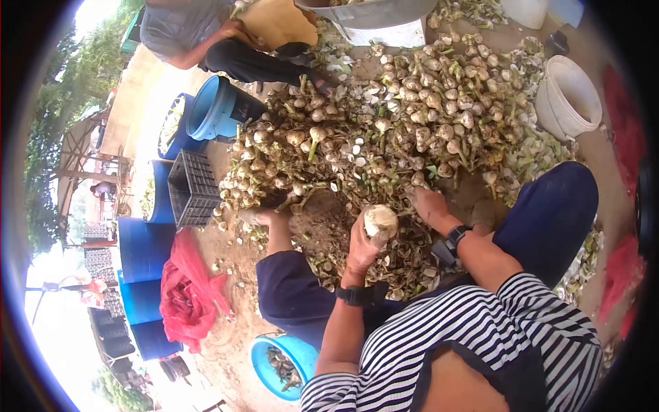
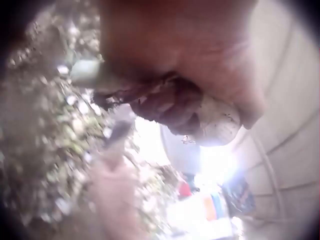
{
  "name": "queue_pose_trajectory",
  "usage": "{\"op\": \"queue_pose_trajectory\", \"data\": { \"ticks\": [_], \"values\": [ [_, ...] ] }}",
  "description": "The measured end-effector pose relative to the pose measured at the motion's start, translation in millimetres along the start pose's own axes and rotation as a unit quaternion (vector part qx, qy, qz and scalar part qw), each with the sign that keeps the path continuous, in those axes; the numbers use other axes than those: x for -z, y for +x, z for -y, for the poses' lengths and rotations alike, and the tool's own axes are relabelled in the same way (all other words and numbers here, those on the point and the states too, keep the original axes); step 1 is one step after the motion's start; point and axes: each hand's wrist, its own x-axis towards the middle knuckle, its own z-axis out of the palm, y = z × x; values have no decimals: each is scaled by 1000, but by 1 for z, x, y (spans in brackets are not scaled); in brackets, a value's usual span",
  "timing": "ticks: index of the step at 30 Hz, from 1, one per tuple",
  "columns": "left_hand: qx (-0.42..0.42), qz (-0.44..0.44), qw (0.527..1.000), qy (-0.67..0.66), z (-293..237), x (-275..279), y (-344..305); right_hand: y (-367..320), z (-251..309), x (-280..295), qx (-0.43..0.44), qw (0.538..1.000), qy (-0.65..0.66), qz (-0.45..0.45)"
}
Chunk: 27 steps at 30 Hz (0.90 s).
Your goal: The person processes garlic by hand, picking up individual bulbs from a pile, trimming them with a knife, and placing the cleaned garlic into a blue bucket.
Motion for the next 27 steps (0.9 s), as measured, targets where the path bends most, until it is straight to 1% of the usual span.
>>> {"op": "queue_pose_trajectory", "data": {
  "ticks": [1,2,3,4,5,6,7,8,9,10,11,12,13,15,16,17,18,19,20,21,22,23,24,25,26,27],
  "values": [
    [-7,-14,995,-94,-8,2,-2,5,5,0,-9,1000,21,-7],
    [17,-1,990,-141,-16,2,-4,1,8,-2,-24,999,40,-10],
    [36,13,981,-189,-29,7,0,-2,20,9,-38,997,57,-17],
    [-18,18,999,43,-26,25,10,-6,34,21,-46,996,60,36],
    [-70,-2,955,288,-25,38,6,-9,38,22,-11,998,65,17],
    [-35,-30,983,176,-5,41,2,-13,42,20,24,997,72,1],
    [-1,-58,996,63,6,42,-3,-15,49,21,59,995,79,-17],
    [47,-93,993,-53,18,42,-9,-15,55,22,93,990,97,-53],
    [94,-125,973,-169,21,39,-14,-14,68,32,104,985,111,-76],
    [110,-167,954,-223,45,41,-17,-13,84,46,114,981,124,-98],
    [137,-198,928,-283,52,38,-20,-13,99,60,125,976,136,-119],
    [162,-228,897,-343,58,33,-22,-12,109,69,148,963,160,-162],
    [187,-255,860,-401,66,29,-22,-13,117,78,166,954,177,-178],
    [148,-266,841,-446,83,23,-17,-14,125,89,201,933,213,-208],
    [132,-271,830,-469,88,21,-15,-13,123,84,211,922,236,-225],
    [116,-277,818,-491,94,18,-13,-12,110,66,165,960,175,-145],
    [95,-271,809,-514,81,12,-10,-9,85,38,116,985,111,-63],
    [80,-261,805,-527,74,7,-9,-10,56,9,65,997,47,18],
    [60,-250,803,-538,68,5,-4,-15,21,-25,-8,995,66,75],
    [37,-240,801,-547,59,8,4,-18,-1,-48,-78,985,86,131],
    [26,-220,801,-557,43,12,12,-21,-1,-50,-66,984,102,129],
    [51,-246,800,-545,46,18,26,-23,-2,-52,-53,983,117,129],
    [-16,-152,834,-530,48,31,58,-19,2,-52,-35,983,130,128],
    [-41,-127,857,-498,13,35,92,-16,12,-49,-70,974,149,156],
    [-76,-79,856,-504,-18,40,136,-12,24,-42,-104,963,165,184],
    [-158,-8,870,-467,-60,41,173,-7,34,-41,-139,950,180,213]
  ]
}}
